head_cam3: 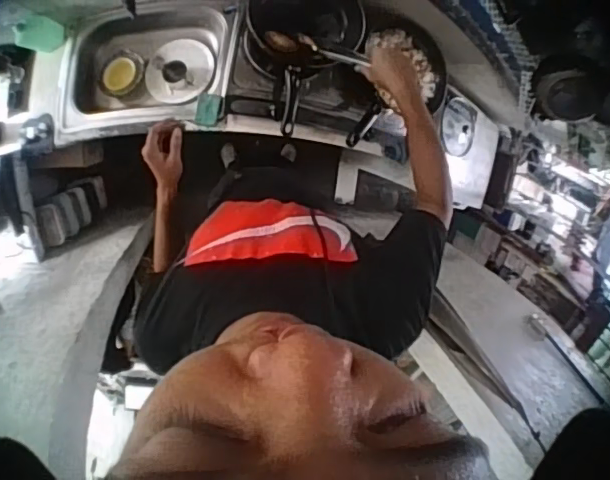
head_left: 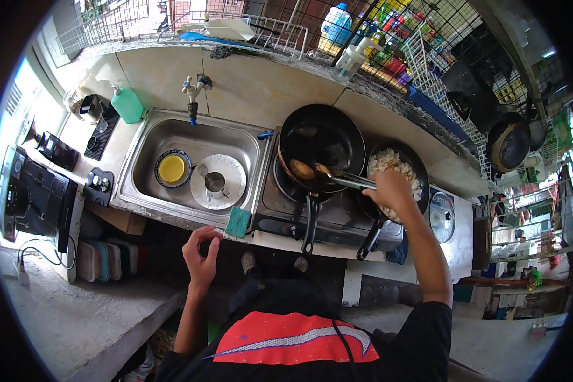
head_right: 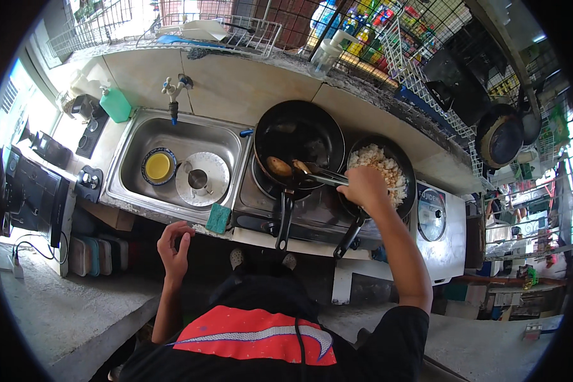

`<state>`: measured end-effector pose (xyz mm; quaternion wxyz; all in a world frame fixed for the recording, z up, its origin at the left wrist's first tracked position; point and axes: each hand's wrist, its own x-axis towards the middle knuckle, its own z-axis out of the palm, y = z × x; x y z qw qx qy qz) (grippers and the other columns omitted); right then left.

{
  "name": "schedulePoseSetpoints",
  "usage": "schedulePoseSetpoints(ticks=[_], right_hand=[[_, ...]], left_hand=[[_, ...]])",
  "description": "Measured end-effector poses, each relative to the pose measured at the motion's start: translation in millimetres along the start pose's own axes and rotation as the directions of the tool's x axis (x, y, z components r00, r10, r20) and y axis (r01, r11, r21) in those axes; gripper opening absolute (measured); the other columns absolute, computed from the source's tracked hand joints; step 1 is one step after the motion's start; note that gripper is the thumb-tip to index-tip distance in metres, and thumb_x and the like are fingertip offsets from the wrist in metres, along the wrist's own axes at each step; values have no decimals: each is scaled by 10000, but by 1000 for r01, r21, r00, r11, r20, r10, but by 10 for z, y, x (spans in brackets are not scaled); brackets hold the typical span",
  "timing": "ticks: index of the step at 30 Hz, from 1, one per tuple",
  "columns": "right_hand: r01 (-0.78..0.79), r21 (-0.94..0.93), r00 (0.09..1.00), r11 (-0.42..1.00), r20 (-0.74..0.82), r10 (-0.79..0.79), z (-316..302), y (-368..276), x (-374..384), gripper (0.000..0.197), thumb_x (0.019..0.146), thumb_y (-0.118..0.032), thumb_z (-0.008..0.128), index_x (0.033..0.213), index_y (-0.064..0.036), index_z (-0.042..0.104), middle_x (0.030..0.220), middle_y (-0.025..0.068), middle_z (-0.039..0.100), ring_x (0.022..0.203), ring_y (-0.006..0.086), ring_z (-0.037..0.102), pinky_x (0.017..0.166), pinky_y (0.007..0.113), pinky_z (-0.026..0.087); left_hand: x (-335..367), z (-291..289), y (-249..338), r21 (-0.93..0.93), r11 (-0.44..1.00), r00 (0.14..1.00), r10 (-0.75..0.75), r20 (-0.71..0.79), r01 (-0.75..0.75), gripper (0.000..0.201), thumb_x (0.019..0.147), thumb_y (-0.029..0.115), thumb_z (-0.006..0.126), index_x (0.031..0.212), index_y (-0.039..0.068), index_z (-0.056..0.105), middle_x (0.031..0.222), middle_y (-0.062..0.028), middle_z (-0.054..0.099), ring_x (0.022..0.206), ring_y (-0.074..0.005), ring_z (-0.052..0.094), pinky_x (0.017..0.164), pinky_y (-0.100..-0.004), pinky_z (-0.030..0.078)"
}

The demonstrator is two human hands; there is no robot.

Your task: Preparing and seasoning fried rice in a pan on a stove.

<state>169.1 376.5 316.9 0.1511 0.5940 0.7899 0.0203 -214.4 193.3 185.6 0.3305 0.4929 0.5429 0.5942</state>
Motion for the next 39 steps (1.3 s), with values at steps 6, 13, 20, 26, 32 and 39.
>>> schedulePoseSetpoints(ticks=[6, 13, 20, 26, 32, 39], right_hand=[[-60, 377, 980, 924, 199, -18, 197, 611, 159, 403, 746, -436, 703, 992, -117, 716, 893, 171, 679, 841, 324, 649, 761, 390, 492], [-83, 490, 994, 868, -19, 106, 222, 644, -172, 401, 755, -424, 715, 1005, -110, 714, 884, 152, 675, 818, 319, 645, 779, 371, 488], [-197, 978, 949, -65, 207, 237, 669, -142, -262, 426, 887, -410, 612, 1124, -63, 537, 731, 23, 545, 544, 101, 511, 472, 246, 415], [-179, 883, 933, -434, 292, 210, 701, -578, -204, 291, 940, -346, 533, 1020, -69, 498, 708, 19, 480, 508, 111, 478, 448, 254, 396], [-85, 846, 934, -526, 251, 254, 778, -803, -191, 304, 953, -344, 502, 1057, -60, 472, 715, 39, 470, 482, 125, 448, 429, 266, 360], [29, 777, 928, -629, 213, 306, 751, -898, -158, 296, 957, -340, 502, 1057, -62, 478, 716, 44, 473, 471, 125, 439, 422, 268, 357]], left_hand=[[-88, 118, -4, -10, 999, 997, -30, 67, 31, 214, 812, -19, 588, 1023, -48, 581, 829, -113, 674, 790, -156, 646, 755, -270, 489], [-150, 608, 113, -17, 995, 841, -72, 535, 96, 244, 846, 67, 615, 1068, -32, 600, 861, -114, 682, 819, -146, 657, 766, -270, 494], [-202, 1880, 234, -126, 919, 369, -23, 929, 374, 379, 990, 216, 456, 1305, 5, 464, 960, -102, 670, 757, -127, 626, 711, -259, 508], [-316, 2526, 186, -289, 691, 434, -41, 900, 663, 395, 1012, 292, 396, 1148, -59, 515, 889, -124, 653, 661, -160, 638, 630, -272, 525], [-343, 2440, 268, -339, 675, 563, -139, 814, 656, 339, 1011, 312, 398, 914, 5, 502, 729, -66, 581, 599, -135, 585, 558, -257, 482], [-290, 2317, 357, -358, 767, 702, -163, 693, 532, 315, 1018, 308, 369, 861, 52, 466, 622, -20, 504, 513, -102, 495, 481, -231, 387]])
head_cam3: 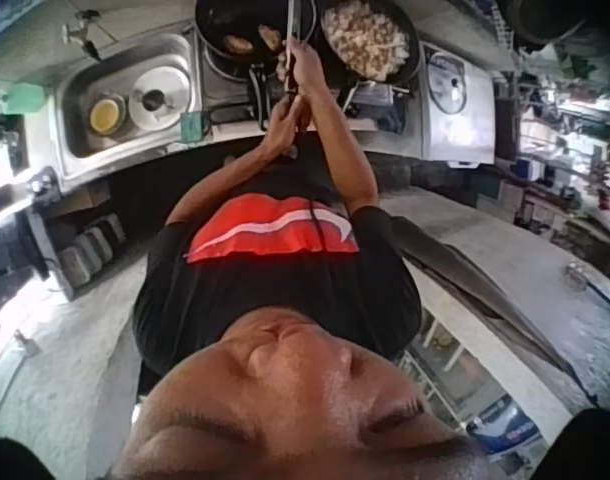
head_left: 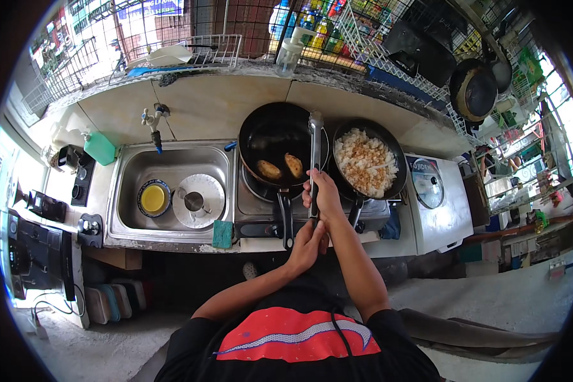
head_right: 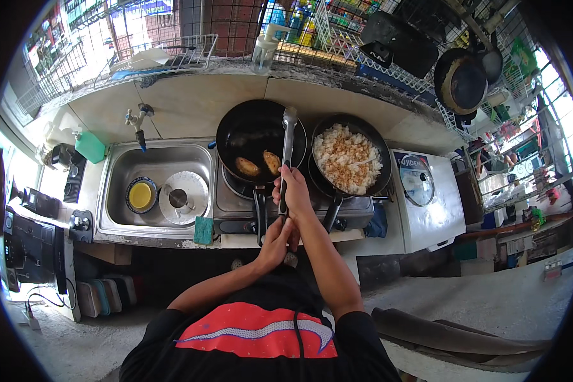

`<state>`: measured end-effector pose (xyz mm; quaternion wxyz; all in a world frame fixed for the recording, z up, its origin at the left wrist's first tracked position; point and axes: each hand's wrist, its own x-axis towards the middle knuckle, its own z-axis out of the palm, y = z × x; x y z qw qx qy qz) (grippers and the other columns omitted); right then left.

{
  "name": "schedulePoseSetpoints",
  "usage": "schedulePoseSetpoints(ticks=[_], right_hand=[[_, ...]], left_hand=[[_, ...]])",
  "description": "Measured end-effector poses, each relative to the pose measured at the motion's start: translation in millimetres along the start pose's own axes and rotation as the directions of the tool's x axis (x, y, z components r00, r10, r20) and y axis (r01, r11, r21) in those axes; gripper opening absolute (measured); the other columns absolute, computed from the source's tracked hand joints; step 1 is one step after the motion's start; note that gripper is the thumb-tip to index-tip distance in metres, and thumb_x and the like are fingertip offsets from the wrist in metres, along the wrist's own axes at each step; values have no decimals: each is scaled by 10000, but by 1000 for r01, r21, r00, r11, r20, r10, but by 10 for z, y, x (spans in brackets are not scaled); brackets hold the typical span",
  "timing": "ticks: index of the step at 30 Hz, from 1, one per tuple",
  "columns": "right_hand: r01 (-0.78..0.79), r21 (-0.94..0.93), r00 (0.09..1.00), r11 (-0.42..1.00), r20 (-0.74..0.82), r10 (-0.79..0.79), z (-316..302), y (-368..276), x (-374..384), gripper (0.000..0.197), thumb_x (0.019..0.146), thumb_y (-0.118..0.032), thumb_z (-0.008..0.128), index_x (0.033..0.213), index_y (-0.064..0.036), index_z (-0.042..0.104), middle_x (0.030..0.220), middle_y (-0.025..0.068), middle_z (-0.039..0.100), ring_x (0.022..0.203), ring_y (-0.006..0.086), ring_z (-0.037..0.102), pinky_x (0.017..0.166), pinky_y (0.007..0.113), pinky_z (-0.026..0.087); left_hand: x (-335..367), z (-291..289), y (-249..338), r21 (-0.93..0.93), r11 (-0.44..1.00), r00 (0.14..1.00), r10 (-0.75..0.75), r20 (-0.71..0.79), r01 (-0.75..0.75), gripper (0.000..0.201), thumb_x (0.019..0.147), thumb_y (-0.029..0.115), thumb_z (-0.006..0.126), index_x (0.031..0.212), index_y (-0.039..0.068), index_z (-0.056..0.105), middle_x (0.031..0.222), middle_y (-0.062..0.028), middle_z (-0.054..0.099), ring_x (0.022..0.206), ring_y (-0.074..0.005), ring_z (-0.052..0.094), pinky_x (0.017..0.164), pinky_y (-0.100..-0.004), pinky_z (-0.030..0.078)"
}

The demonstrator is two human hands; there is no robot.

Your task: Preparing and seasoning fried rice in a pan on a stove.

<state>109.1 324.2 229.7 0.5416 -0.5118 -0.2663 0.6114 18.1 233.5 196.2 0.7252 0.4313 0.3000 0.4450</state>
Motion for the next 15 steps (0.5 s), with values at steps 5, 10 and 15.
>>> schedulePoseSetpoints(ticks=[5, 10, 15], right_hand=[[4, 27, 1000, 1000, -2, -4, 53, -10, -1, 302, 961, -349, 492, 1057, -62, 489, 697, 39, 469, 453, 120, 428, 406, 261, 344], [11, 136, 1000, 991, 14, -14, 55, -235, -49, 301, 974, -342, 458, 1066, -57, 486, 690, 42, 474, 445, 111, 420, 400, 247, 338], [13, -80, 983, 997, 184, 2, -215, -529, -208, 302, 980, -328, 451, 1105, -54, 477, 681, 22, 471, 456, 91, 418, 400, 242, 334]], left_hand=[[49, -22, -38, -102, 990, 994, -98, -41, 93, 317, 1020, 296, 346, 837, 62, 458, 579, -26, 472, 478, -109, 447, 460, -235, 358], [16, 53, 12, -229, 968, 994, -105, -12, 99, 306, 1015, 266, 371, 820, 51, 467, 518, -9, 409, 435, -107, 390, 441, -247, 326], [-85, 46, 56, -154, 959, 935, -181, 303, 236, 295, 1008, 283, 387, 884, 33, 484, 690, -57, 555, 631, -120, 533, 607, -251, 432]])
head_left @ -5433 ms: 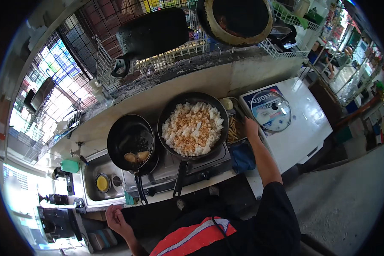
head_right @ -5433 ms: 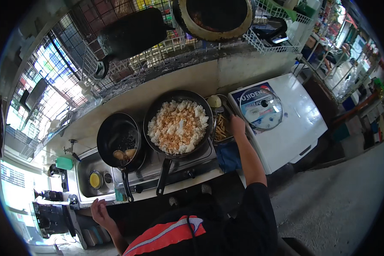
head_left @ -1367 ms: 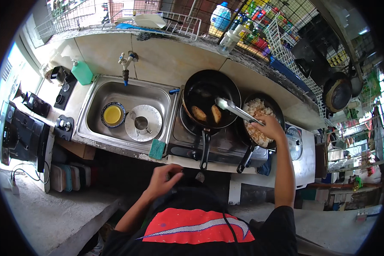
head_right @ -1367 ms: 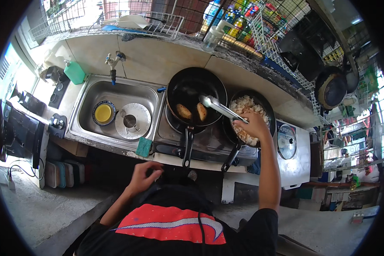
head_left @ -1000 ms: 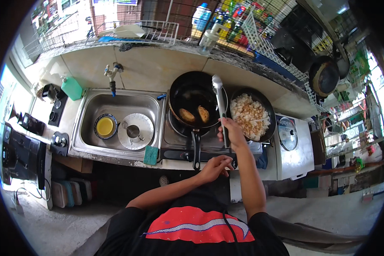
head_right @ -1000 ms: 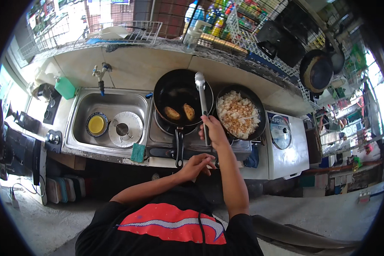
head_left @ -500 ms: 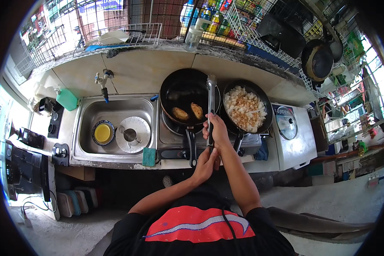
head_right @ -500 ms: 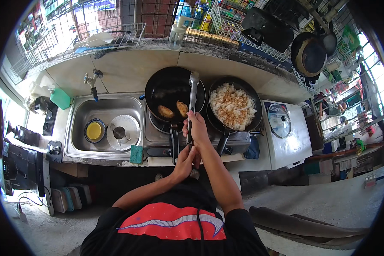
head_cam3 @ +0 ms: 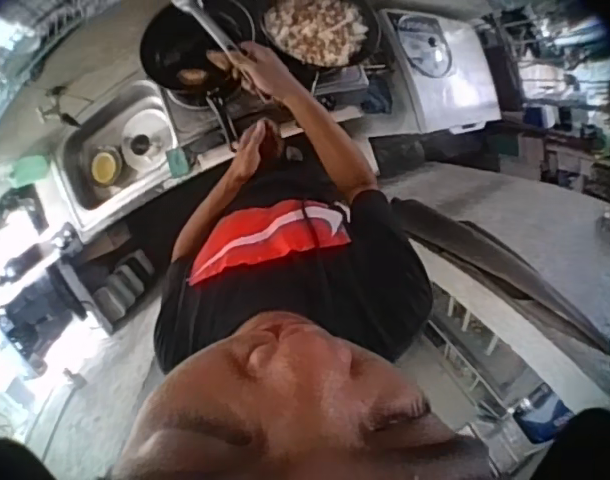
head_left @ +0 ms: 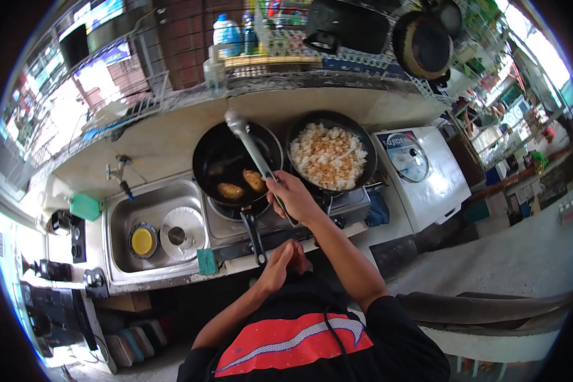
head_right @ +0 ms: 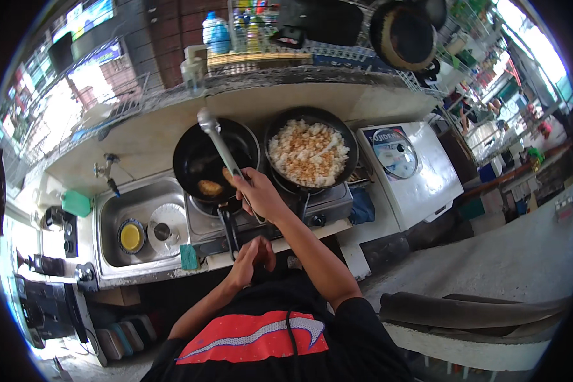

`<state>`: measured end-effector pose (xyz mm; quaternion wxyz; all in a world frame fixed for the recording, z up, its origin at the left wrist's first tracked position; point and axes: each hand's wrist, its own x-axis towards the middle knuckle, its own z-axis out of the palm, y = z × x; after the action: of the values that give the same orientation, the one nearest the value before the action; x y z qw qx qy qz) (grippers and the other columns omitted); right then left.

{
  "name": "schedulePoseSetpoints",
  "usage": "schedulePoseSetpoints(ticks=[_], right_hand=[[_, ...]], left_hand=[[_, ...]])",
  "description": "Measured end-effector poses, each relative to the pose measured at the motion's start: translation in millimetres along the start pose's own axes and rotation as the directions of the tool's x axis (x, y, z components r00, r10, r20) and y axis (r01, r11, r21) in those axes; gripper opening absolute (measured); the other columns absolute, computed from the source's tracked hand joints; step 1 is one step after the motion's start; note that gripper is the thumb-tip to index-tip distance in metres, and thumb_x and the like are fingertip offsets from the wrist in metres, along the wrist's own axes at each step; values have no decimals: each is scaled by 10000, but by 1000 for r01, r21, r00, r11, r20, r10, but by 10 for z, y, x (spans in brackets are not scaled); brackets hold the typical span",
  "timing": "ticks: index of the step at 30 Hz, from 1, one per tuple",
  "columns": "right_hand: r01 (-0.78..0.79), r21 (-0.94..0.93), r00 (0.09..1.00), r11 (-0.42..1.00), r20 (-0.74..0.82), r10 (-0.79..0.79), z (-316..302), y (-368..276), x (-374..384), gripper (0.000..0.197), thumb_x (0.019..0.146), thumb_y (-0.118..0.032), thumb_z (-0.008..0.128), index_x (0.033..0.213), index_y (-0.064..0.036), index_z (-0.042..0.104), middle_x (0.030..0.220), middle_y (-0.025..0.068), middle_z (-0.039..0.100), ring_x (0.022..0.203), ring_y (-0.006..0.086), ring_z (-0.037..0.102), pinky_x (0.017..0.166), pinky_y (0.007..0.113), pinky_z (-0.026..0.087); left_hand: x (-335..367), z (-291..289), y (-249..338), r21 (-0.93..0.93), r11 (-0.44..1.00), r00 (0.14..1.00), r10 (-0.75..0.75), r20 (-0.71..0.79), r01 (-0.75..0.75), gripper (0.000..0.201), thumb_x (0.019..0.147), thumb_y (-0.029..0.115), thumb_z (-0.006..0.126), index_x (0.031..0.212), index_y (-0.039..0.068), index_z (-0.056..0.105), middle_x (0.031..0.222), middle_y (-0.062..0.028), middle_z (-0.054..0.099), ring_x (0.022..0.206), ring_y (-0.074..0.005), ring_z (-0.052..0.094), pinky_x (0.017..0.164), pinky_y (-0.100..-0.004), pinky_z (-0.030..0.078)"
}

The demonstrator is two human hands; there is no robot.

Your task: Preparing and seasoning fried rice in a pan on a stove.

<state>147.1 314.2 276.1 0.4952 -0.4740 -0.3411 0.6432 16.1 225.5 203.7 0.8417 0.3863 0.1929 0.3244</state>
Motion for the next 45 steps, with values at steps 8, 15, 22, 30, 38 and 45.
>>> schedulePoseSetpoints(ticks=[8, 15, 22, 30, 38, 45], right_hand=[[250, -828, 921, 501, 44, -387, -1011, -175, -239, 428, 851, -287, 643, 1096, 53, 556, 910, 265, 628, 909, 414, 601, 763, 420, 467], [-19, -877, 705, 481, -353, -615, -2640, -537, -789, 428, 838, -273, 659, 1140, 7, 544, 796, 232, 643, 755, 401, 638, 659, 450, 488], [-367, -894, 695, 257, -447, -563, -4364, 64, -378, 427, 834, -210, 636, 1163, 29, 503, 856, 240, 644, 797, 399, 631, 690, 461, 511], [-460, -873, 804, 164, -487, -341, -5038, 450, 402, 497, 816, -123, 546, 1267, 61, 447, 995, 247, 618, 936, 388, 612, 811, 449, 496], [-414, -902, 869, -122, -352, -349, -5063, 439, 470, 537, 820, -72, 527, 1334, 19, 402, 1145, 181, 557, 1134, 355, 500, 859, 402, 496], [376, -848, 755, 374, 47, -654, -3560, -943, 125, 430, 791, -25, 588, 1216, -74, 550, 1116, 143, 570, 1092, 328, 521, 884, 442, 464]], left_hand=[[11, -45, -152, 639, 763, 995, -92, -33, 91, 267, 935, 257, 543, 988, -5, 543, 762, -79, 627, 700, -143, 609, 655, -257, 462], [103, 92, -304, 754, 619, 974, -96, -204, 219, 221, 890, 152, 590, 1013, -30, 569, 804, -103, 664, 732, -143, 643, 668, -258, 483], [198, 354, -535, 566, 768, 893, -18, -450, 301, 138, 915, 81, 539, 989, -32, 566, 753, -71, 625, 698, -107, 592, 666, -233, 475], [336, 672, -641, 678, 667, 713, 308, -629, 310, 176, 915, 97, 555, 1026, -40, 564, 827, -77, 631, 766, -97, 589, 695, -224, 466], [451, 703, -723, 636, 712, 687, 304, -660, 297, 339, 895, 83, 575, 1210, -24, 512, 1087, -125, 622, 864, -130, 602, 733, -249, 479], [605, 372, -829, 642, 751, 702, 375, -606, 154, 325, 926, 125, 552, 1212, -24, 515, 1039, -120, 633, 871, -119, 604, 749, -240, 466]])
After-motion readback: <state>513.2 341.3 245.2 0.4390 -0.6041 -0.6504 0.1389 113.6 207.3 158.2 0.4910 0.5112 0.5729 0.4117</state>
